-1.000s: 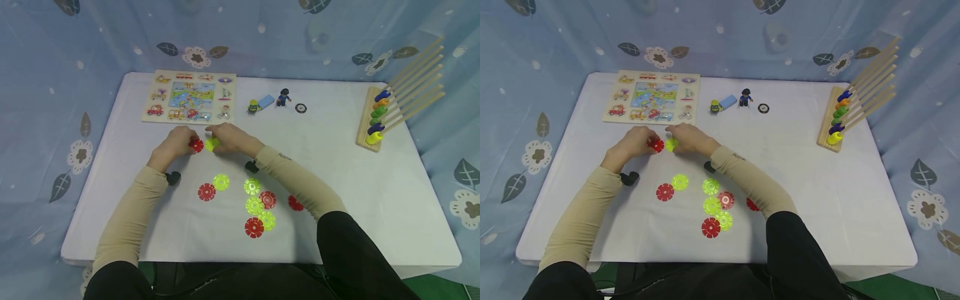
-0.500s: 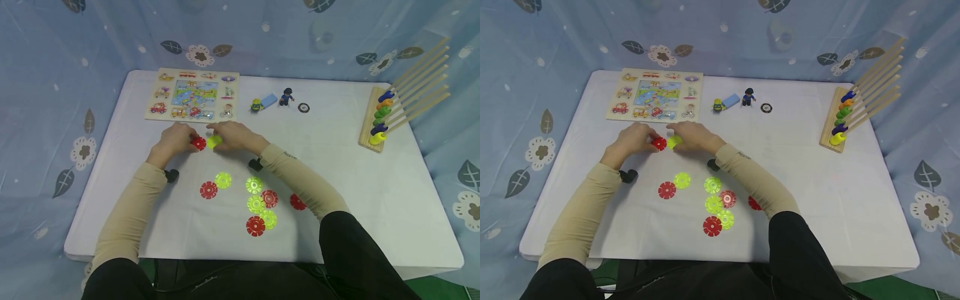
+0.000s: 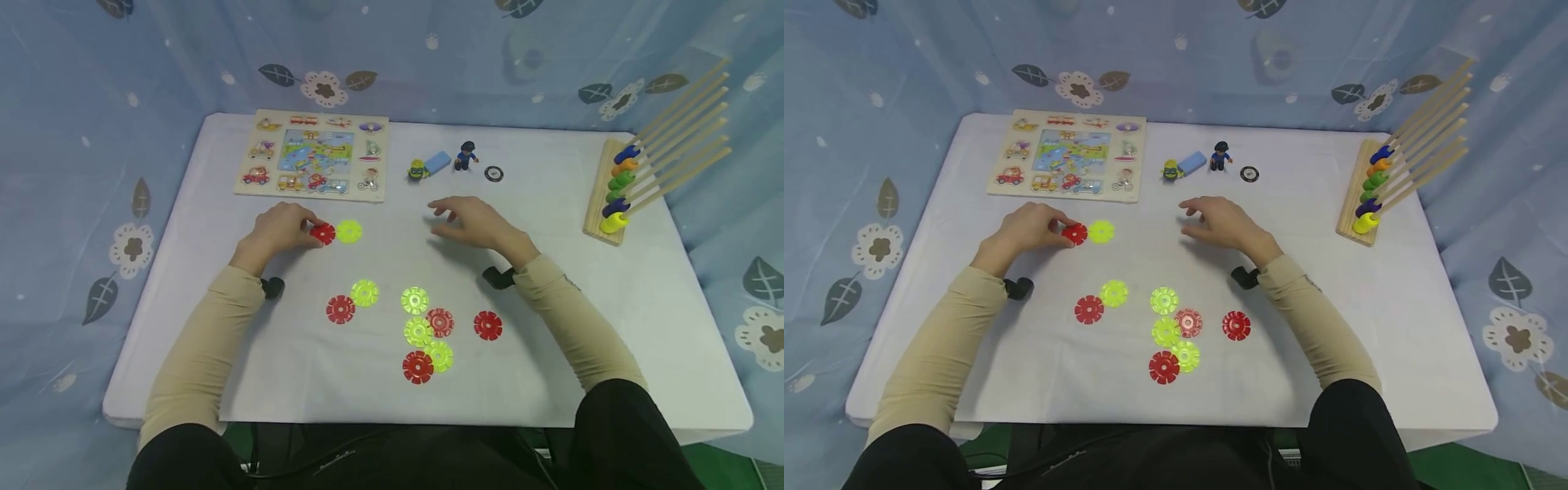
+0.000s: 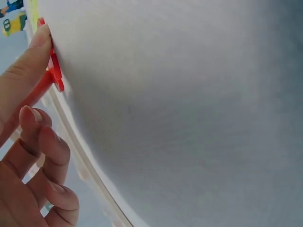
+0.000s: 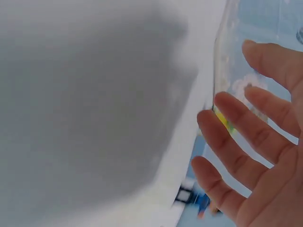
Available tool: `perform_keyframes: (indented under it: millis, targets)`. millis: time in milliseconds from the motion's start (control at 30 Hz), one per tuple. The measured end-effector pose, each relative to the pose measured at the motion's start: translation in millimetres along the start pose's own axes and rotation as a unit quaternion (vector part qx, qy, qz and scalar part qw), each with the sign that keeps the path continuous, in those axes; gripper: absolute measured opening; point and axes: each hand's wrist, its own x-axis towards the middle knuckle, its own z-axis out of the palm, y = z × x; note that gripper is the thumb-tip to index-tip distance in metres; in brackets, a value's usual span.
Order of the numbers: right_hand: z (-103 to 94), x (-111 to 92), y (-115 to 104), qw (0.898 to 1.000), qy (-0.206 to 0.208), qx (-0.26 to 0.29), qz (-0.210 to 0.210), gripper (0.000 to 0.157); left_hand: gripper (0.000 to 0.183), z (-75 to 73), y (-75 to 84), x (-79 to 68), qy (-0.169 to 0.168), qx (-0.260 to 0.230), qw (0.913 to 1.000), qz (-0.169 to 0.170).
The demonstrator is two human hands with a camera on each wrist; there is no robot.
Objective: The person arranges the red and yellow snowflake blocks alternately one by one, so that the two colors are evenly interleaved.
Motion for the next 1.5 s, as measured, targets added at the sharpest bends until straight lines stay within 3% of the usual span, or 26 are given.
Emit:
perform_keyframes:
  millis: [200,467,667,900,1167,1500]
  targets:
    - [5.5,-44.3,16.9,1.0,-0.016,-0.015,0.021,0.045,0.046,-0.8,1.4,1.1,-0.007,0.009,0.9999,-0.004]
    - [18.7,-84.2,4.3,0.996,-0.076,-0.03,-0.042,0.042,0.045,-1.9,7.0,3.2,-0.009,0.011,0.9999,-0.006]
    - [25.4,-99.6,-19.0,0.989,-0.121,-0.037,-0.073,0.045,0.044,-3.6,7.5,1.8,-0.003,0.007,0.9999,-0.012]
    - [33.5,-106.2,-35.6,0.981,-0.114,-0.095,-0.124,0.047,0.045,-4.9,8.8,1.6,-0.002,0.012,0.9997,-0.019]
    - [29.2,-127.8,-38.6,0.978,-0.128,-0.157,-0.048,0.053,0.047,-6.4,11.7,2.7,-0.012,0.01,0.9995,-0.026]
    - [39.2,-141.0,-38.2,0.983,-0.124,-0.133,-0.03,0.056,0.046,-4.5,12.1,0.0,-0.011,0.002,0.9996,-0.027]
